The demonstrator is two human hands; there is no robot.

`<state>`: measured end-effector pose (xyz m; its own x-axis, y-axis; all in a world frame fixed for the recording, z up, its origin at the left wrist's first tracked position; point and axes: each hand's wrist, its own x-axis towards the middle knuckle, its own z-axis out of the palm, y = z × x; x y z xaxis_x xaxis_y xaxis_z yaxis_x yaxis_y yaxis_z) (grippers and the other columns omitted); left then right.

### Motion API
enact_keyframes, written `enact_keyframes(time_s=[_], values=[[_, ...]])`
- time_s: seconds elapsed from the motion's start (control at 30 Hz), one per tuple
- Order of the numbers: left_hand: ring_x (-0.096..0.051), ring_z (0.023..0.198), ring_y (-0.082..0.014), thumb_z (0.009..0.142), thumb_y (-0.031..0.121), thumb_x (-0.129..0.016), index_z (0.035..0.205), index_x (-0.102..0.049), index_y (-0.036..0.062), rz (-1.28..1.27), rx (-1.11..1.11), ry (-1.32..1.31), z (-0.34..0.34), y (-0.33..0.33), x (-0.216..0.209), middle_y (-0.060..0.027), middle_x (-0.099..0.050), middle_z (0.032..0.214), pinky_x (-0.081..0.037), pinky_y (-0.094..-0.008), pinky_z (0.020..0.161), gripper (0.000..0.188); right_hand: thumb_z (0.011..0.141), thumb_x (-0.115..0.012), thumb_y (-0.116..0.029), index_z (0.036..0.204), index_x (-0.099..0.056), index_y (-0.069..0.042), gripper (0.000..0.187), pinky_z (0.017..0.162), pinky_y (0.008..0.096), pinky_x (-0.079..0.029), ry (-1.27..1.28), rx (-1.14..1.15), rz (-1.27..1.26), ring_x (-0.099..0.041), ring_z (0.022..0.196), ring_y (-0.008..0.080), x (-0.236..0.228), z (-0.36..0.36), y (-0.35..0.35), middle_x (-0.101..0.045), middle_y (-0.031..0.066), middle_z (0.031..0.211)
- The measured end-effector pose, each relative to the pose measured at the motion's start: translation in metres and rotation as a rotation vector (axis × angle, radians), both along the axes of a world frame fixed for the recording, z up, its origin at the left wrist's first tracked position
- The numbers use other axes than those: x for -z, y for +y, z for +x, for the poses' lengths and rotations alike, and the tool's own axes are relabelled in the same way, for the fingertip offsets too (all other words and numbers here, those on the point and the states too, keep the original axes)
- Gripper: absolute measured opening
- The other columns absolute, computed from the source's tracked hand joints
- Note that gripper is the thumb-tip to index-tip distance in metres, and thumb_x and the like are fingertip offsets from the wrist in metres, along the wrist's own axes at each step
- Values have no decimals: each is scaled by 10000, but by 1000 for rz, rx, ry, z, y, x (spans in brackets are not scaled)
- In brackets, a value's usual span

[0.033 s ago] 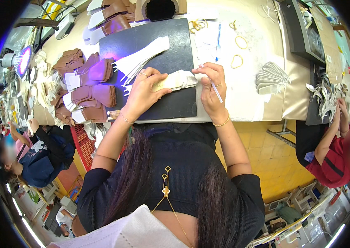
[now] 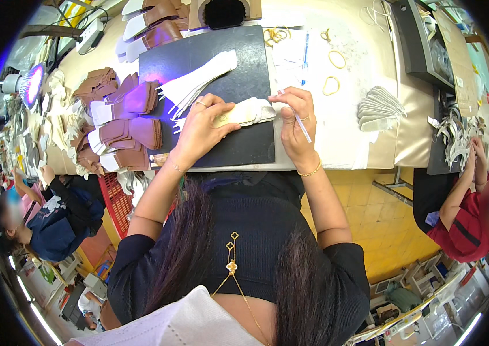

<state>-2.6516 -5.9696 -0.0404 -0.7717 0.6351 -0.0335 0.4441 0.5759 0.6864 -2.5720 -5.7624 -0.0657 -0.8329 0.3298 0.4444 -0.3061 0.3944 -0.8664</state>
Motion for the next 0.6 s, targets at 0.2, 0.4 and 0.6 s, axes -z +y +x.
enact_keyframes(time_s=[0.2, 0.4, 0.6], values=[[-553, 1034, -290, 751, 198, -822, 1084, -727, 25, -10, -3, -30, -5, 3, 3, -92, -615, 1033, -431, -394, 938, 387, 1038, -538, -226, 938, -692, -13, 282, 834, 348, -479, -338, -141, 58, -632, 877, 241, -7, -7, 1, -694, 88, 874], [-553, 1035, -283, 749, 199, -821, 1077, -725, 31, -17, -13, -10, -3, 5, 3, -84, -616, 1031, -421, -395, 914, 382, 1016, -557, -203, 871, -685, -10, 273, 779, 361, -466, -352, -279, 304, -614, 793, 235, -16, -22, 4, -681, 82, 832], [-573, 1000, -302, 735, 201, -837, 1072, -726, 29, -3, -8, 56, -2, 5, 5, -98, -622, 1011, -454, -402, 903, 395, 997, -572, -177, 834, -664, -12, 249, 786, 389, -458, -342, -319, 474, -594, 759, 260, -23, -39, 5, -679, 68, 786]])
